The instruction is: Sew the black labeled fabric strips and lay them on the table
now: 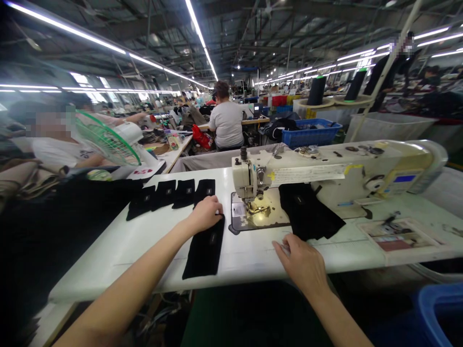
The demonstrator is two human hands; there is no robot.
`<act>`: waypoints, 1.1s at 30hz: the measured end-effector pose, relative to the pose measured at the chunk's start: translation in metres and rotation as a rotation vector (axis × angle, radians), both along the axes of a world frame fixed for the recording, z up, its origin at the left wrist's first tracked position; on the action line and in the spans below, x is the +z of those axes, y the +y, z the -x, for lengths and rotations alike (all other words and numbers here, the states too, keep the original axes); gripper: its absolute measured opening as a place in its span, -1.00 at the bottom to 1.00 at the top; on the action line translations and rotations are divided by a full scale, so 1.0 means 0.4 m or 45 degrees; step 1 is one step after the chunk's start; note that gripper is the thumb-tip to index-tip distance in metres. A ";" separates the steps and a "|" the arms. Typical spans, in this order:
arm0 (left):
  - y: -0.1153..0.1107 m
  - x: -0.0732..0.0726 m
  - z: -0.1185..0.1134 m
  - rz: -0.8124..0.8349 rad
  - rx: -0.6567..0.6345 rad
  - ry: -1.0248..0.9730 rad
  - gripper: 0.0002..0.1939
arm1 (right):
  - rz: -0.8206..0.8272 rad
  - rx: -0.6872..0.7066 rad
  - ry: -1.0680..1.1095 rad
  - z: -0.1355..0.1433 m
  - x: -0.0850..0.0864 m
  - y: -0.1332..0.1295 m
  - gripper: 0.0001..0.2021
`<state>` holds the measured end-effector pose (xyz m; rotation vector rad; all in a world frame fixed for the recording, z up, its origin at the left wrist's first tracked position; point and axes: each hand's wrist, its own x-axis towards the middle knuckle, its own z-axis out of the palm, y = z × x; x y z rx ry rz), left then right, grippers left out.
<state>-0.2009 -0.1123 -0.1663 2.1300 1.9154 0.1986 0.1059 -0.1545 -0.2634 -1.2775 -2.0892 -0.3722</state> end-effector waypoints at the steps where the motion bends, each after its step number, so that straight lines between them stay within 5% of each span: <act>1: -0.006 0.003 -0.013 0.018 -0.081 -0.056 -0.85 | 0.072 -0.006 0.055 -0.001 0.003 -0.003 -0.68; 6: 0.014 -0.029 -0.081 0.256 -0.365 -0.403 -0.92 | 0.477 0.096 0.422 0.012 0.023 -0.014 -0.76; 14: 0.079 -0.091 -0.095 0.448 -0.474 -0.867 -0.79 | 0.472 0.337 0.403 0.087 0.063 0.018 -0.70; 19: 0.060 -0.096 -0.093 0.670 -0.392 -1.166 -0.81 | 0.516 0.341 0.337 0.104 0.072 0.053 -0.69; 33: 0.058 -0.111 -0.099 0.668 -0.194 -1.269 -0.80 | 0.470 0.299 0.276 0.109 0.089 0.074 -0.73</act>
